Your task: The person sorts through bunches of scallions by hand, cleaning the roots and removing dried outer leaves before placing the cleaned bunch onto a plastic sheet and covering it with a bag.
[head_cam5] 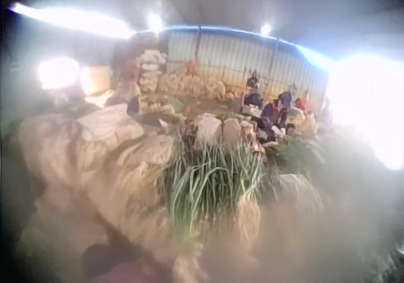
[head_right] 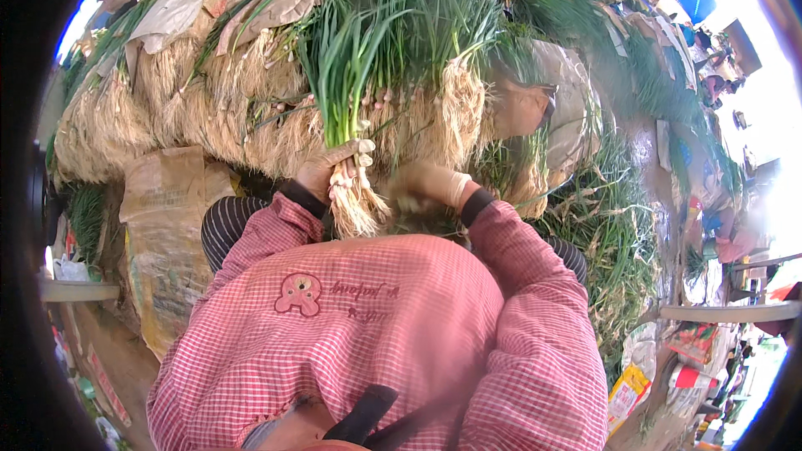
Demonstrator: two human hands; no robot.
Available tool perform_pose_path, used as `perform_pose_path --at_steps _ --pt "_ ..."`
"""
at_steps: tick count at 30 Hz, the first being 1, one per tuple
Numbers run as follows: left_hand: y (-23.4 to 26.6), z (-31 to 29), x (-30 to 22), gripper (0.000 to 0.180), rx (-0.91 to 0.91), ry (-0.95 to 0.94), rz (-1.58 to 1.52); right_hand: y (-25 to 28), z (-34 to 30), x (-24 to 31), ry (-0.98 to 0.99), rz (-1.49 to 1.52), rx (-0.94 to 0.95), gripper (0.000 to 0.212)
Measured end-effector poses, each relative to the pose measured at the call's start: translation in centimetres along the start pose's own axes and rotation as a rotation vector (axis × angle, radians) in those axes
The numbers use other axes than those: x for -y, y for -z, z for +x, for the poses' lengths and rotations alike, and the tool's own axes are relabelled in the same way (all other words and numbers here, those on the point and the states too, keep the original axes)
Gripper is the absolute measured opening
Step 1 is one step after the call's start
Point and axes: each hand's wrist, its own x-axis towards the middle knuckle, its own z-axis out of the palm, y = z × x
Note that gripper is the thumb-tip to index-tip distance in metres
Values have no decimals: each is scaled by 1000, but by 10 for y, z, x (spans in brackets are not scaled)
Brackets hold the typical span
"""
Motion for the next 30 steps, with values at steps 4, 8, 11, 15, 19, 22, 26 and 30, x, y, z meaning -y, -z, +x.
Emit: perform_pose_path --at_steps 4,8,11,15,19,22,26,30 --pt "-7 -11 -10 46 -70 -64 -141 77 -21 -16 117 -951 -987 31" --pt "1 -1 -10 48 -388 36 1 182 -34 13 -303 -265 -1118 51" --pt "41 33 3 46 -159 17 -65 222 -32 -18 -319 -291 -1019 39" --pt "47 17 -6 44 69 80 -118 149 -40 25 -83 -58 -1291 17" --pt "8 12 -3 50 103 9 -133 32 -66 52 17 -343 -1190 20" --pt "15 19 6 38 -57 244 126 -37 -64 45 214 -355 -1025 32" --pt "4 14 22 30 -141 279 186 -22 -51 13 580 -722 -738 39" --pt "-4 10 27 28 -191 257 327 5 -34 11 524 280 -644 36"
